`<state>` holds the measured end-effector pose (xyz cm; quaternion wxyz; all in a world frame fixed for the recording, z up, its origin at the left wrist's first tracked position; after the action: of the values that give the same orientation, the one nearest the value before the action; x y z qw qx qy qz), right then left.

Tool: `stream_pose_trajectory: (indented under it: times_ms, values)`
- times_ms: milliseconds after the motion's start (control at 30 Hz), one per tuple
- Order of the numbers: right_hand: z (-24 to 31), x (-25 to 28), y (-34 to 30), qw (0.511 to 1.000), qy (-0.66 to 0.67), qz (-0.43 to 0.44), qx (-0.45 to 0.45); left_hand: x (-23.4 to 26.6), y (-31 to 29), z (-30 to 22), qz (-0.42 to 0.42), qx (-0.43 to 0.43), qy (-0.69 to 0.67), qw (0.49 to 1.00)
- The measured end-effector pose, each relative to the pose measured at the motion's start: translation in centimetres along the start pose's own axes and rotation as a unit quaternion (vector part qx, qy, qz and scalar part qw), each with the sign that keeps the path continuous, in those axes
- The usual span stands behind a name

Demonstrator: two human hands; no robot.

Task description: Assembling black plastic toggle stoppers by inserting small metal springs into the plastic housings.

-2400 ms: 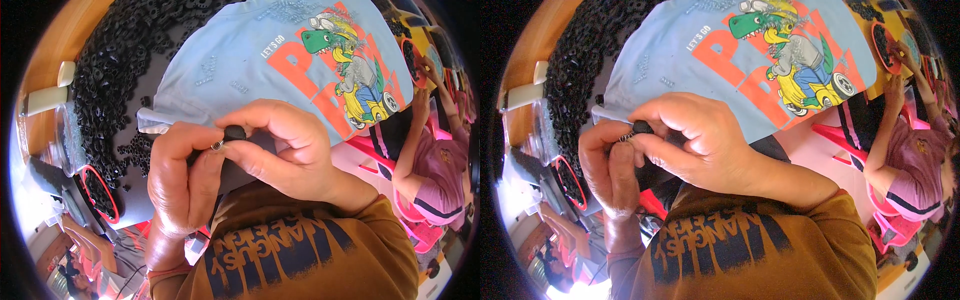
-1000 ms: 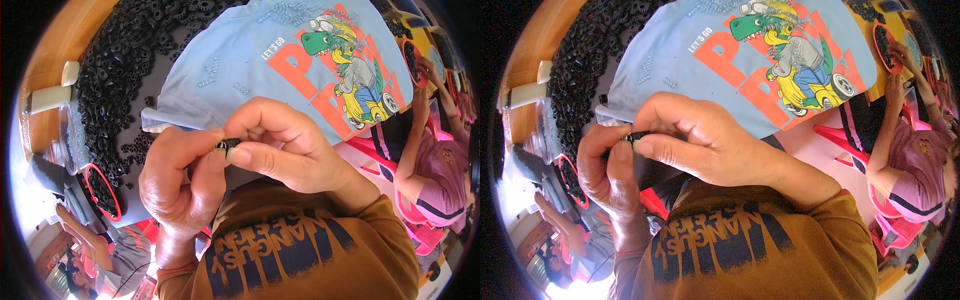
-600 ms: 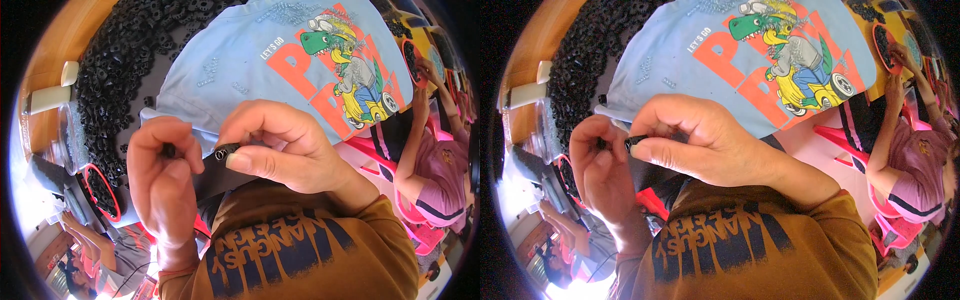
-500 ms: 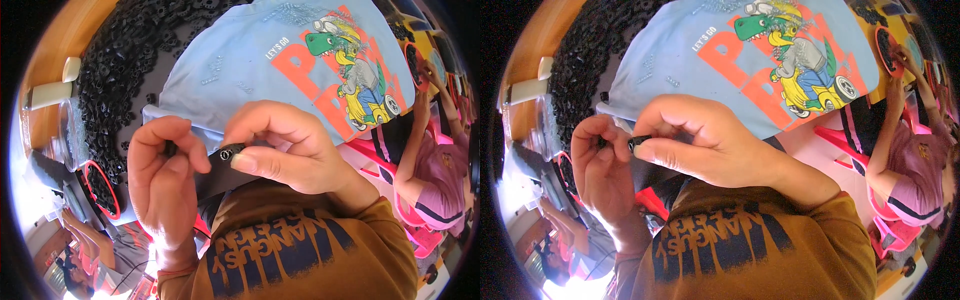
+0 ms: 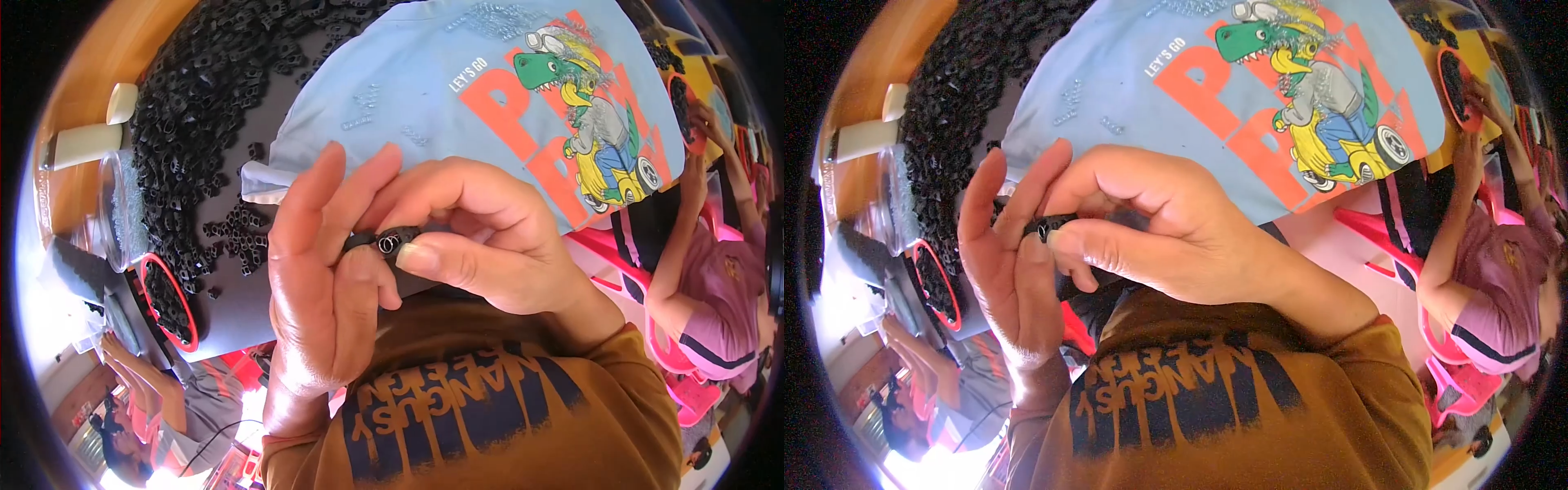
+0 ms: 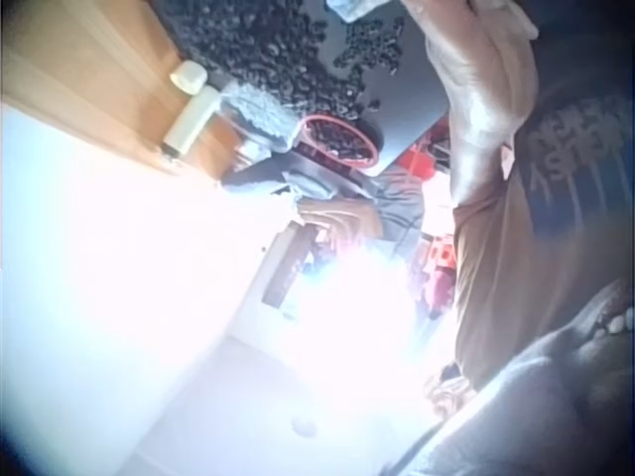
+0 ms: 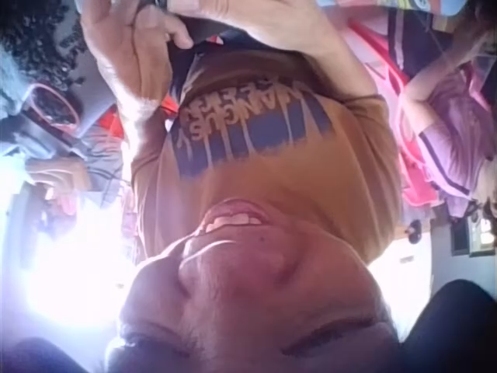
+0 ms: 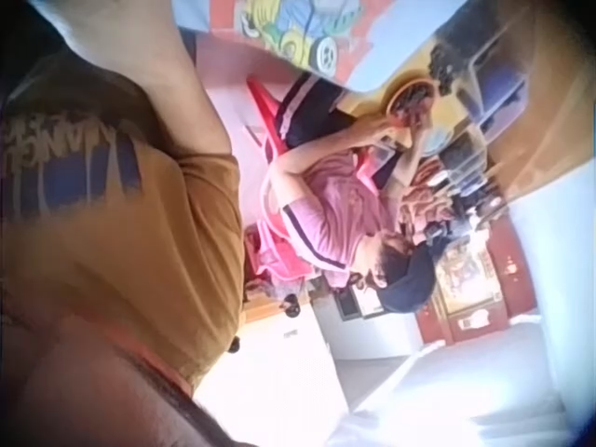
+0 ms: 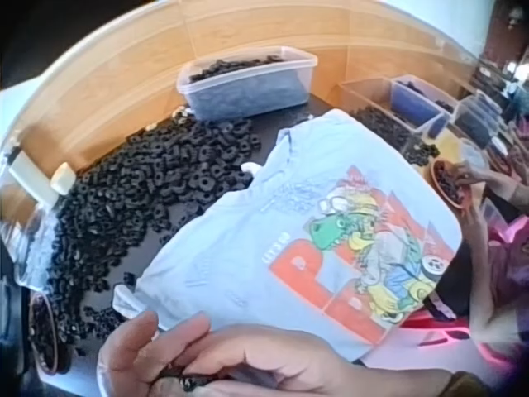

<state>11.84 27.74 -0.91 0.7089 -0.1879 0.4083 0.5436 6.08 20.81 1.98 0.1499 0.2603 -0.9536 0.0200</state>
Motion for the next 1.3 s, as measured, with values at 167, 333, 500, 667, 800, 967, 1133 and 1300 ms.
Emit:
stream_pose_trajectory:
  times_ms: [167, 333, 500, 667, 800, 967, 1133, 1300]
  values:
    - [-0.4, 0.4, -0.2, 0.999, 0.006, -0.02, -0.025, -0.4, 0.1, 0.0, -0.024, 0.023, -0.029, 0.999]
    - [0.4, 0.4, 0.0, 0.999, -0.027, -0.027, 0.019, 2.2, -0.5, 0.0, -0.117, -0.002, 0.115, 0.986]
    - [0.4, 0.6, -0.1, 0.998, -0.038, -0.032, 0.023, 2.5, -0.4, -1.5, -0.116, -0.033, 0.217, 0.969]
    - [0.2, 0.8, -0.1, 0.999, -0.031, -0.035, 0.028, 2.2, -0.5, -2.8, -0.121, -0.104, 0.318, 0.935]
    - [0.0, 1.0, -0.1, 0.999, -0.017, -0.042, 0.013, 0.9, -0.9, -3.8, -0.108, -0.14, 0.422, 0.889]
    - [0.1, 0.8, 0.0, 0.998, -0.023, -0.047, 0.022, 1.6, -1.2, -4.2, -0.172, -0.19, 0.409, 0.876]
    - [0.5, 1.1, 0.0, 0.993, -0.104, -0.034, 0.042, 3.5, -1.0, -2.4, -0.147, -0.07, 0.28, 0.946]
    - [0.5, 0.9, 0.0, 0.993, -0.104, -0.039, 0.038, 3.5, -0.7, 1.1, -0.111, 0.049, -0.081, 0.989]
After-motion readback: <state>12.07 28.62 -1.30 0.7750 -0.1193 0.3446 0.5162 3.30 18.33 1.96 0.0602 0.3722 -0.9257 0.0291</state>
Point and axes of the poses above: each hand's wrist, its own y-axis towards the middle knuckle, its own x-axis out of the back of the hand, z = x × y, the point moved 10 cm from there along y, towards the middle knuckle, and after that the axes turned 10 degrees about y, right-handed, at the moved point
